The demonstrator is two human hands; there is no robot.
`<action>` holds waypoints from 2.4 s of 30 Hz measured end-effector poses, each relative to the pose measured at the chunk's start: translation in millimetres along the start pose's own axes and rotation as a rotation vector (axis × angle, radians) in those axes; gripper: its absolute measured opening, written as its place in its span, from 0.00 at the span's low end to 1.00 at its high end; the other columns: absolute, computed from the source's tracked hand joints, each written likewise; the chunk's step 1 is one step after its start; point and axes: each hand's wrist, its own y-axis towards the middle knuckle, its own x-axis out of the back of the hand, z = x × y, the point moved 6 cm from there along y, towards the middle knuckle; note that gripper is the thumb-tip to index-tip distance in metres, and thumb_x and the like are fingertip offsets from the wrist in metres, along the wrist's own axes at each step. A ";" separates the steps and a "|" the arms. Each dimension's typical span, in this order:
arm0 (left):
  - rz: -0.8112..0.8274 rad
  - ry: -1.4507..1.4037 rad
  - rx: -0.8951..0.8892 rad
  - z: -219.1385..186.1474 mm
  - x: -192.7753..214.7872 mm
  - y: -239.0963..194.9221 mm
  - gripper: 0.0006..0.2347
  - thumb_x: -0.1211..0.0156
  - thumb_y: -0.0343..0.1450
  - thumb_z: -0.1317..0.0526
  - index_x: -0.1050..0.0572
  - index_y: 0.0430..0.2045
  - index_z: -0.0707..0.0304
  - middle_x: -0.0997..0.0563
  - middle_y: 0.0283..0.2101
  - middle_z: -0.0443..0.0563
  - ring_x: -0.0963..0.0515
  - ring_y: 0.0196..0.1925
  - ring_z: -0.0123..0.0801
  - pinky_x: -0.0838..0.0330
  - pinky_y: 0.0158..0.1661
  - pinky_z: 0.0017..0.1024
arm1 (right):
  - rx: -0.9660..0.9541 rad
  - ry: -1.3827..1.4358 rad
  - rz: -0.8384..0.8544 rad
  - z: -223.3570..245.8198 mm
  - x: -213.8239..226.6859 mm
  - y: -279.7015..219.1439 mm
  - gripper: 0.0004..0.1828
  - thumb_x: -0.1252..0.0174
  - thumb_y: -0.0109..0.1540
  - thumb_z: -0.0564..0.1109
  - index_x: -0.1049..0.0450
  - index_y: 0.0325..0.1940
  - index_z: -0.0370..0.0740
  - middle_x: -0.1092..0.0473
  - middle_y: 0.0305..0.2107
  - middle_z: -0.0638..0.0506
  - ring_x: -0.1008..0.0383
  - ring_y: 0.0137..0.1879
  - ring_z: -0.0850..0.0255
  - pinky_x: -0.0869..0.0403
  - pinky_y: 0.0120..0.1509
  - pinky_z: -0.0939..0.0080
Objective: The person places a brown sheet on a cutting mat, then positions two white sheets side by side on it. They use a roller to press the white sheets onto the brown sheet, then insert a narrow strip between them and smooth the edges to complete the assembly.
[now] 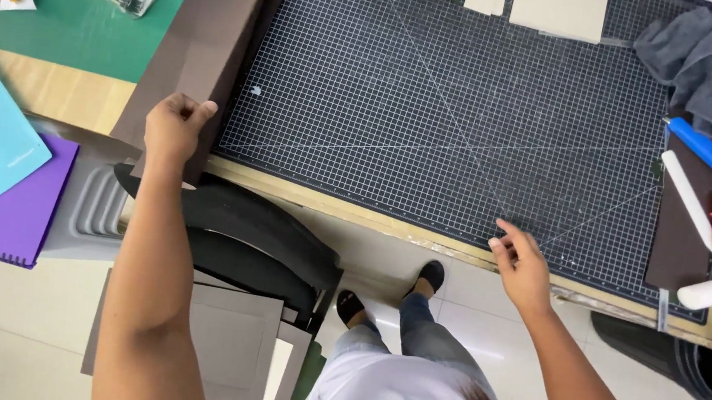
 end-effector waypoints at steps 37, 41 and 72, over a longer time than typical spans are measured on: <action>0.134 0.454 -1.375 -277.0 -185.5 -225.2 0.12 0.45 0.73 0.63 0.29 0.50 0.52 0.20 0.60 0.46 0.23 0.65 0.39 0.24 0.56 0.35 | -0.703 0.944 -0.101 -129.0 92.1 137.0 0.29 0.31 0.63 0.43 0.36 0.65 0.41 0.37 0.53 0.41 0.23 0.54 0.35 0.16 0.48 0.38; 0.108 0.502 -1.225 -255.6 -198.4 -192.9 0.21 0.49 0.75 0.62 0.34 0.66 0.53 0.24 0.64 0.47 0.28 0.69 0.37 0.30 0.62 0.35 | -0.471 0.792 -0.069 -65.3 132.4 129.3 0.38 0.39 0.66 0.37 0.47 0.78 0.43 0.44 0.61 0.28 0.27 0.56 0.33 0.18 0.47 0.44; 0.050 -0.093 -0.748 -356.7 -226.5 1.0 0.17 0.26 0.70 0.60 0.21 0.53 0.52 0.20 0.56 0.52 0.28 0.64 0.48 0.37 0.64 0.46 | -0.356 0.682 -0.136 -130.1 129.4 180.3 0.14 0.31 0.65 0.41 0.24 0.52 0.34 0.23 0.39 0.41 0.21 0.42 0.57 0.22 0.46 0.54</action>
